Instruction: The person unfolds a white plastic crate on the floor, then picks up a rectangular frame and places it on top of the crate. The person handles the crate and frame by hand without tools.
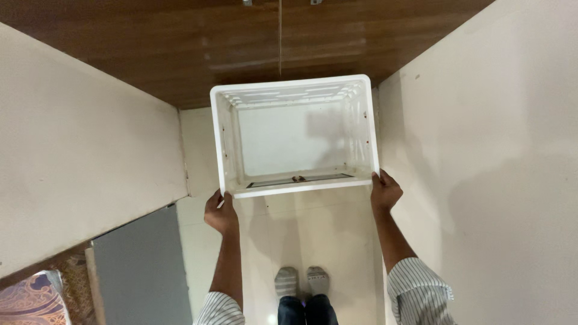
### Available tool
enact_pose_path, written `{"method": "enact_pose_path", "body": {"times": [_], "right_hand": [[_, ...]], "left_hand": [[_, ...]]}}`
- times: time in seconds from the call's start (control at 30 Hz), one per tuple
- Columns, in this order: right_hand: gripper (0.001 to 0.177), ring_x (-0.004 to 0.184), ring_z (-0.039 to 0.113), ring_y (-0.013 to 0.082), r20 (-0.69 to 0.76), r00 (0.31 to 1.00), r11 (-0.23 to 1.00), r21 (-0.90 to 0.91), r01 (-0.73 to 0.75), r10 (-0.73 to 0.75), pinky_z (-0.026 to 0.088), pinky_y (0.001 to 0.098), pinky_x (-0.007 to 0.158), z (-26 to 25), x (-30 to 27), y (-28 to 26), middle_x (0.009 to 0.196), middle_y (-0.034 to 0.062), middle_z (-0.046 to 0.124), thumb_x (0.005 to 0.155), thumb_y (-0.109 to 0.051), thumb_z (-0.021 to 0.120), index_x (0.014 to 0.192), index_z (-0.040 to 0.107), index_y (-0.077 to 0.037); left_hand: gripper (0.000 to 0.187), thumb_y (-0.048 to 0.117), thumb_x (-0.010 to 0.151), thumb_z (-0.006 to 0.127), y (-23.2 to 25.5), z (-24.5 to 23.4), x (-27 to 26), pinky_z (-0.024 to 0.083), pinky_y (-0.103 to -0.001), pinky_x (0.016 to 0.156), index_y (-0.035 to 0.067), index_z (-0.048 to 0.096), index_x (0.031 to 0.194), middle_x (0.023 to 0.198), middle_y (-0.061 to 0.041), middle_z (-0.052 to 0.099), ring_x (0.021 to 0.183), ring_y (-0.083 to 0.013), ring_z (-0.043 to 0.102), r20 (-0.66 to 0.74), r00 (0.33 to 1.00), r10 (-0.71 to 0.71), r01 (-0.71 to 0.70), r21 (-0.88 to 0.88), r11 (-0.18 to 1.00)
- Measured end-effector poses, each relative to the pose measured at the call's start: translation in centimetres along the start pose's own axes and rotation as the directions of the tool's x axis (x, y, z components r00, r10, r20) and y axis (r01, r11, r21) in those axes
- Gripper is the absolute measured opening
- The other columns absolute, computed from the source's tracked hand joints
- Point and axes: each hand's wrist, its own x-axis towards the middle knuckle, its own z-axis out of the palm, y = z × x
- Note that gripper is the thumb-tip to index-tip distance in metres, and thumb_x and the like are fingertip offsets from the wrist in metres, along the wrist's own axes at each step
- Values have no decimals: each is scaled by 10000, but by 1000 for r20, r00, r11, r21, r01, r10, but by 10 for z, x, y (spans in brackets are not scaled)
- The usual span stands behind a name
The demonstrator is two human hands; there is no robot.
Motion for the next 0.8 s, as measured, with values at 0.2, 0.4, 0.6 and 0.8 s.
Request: {"method": "enact_pose_path", "body": {"times": [0.2, 0.4, 0.6, 0.8], "right_hand": [[266, 724, 716, 207, 38, 999, 980, -197, 28, -21, 554, 318, 703, 0, 3, 5, 861, 148, 760, 871, -103, 823, 1117, 787, -9], [269, 819, 751, 209, 26, 999, 989, -147, 27, -23, 580, 321, 753, 1, 3, 7, 945, 147, 772, 890, -105, 771, 1149, 788, -37], [265, 742, 729, 225, 88, 989, 978, -181, -105, 122, 550, 317, 724, -3, 11, 1, 863, 128, 772, 874, -125, 787, 1129, 798, -54], [273, 849, 764, 208, 73, 995, 994, -91, -58, 65, 565, 309, 784, -2, 10, 3, 948, 123, 787, 878, -141, 799, 1140, 789, -65]], "left_hand": [[232, 58, 834, 780, 0, 5, 3, 616, -335, 687, 6, 787, 1059, 959, -116, 736, 830, -200, 696, 17, 998, -62, 62, -7, 998], [227, 71, 847, 775, -3, 7, 4, 655, -332, 725, 0, 761, 1062, 1016, -118, 732, 889, -211, 727, 43, 999, -5, 10, -99, 995], [238, 93, 863, 769, 2, 6, 7, 586, -346, 792, 24, 798, 1090, 982, -145, 793, 895, -228, 769, 97, 994, -44, 38, 58, 998], [239, 89, 862, 762, 9, 3, 7, 589, -333, 796, 41, 801, 1093, 971, -124, 801, 878, -211, 768, 109, 987, -120, 114, 61, 992]]}}
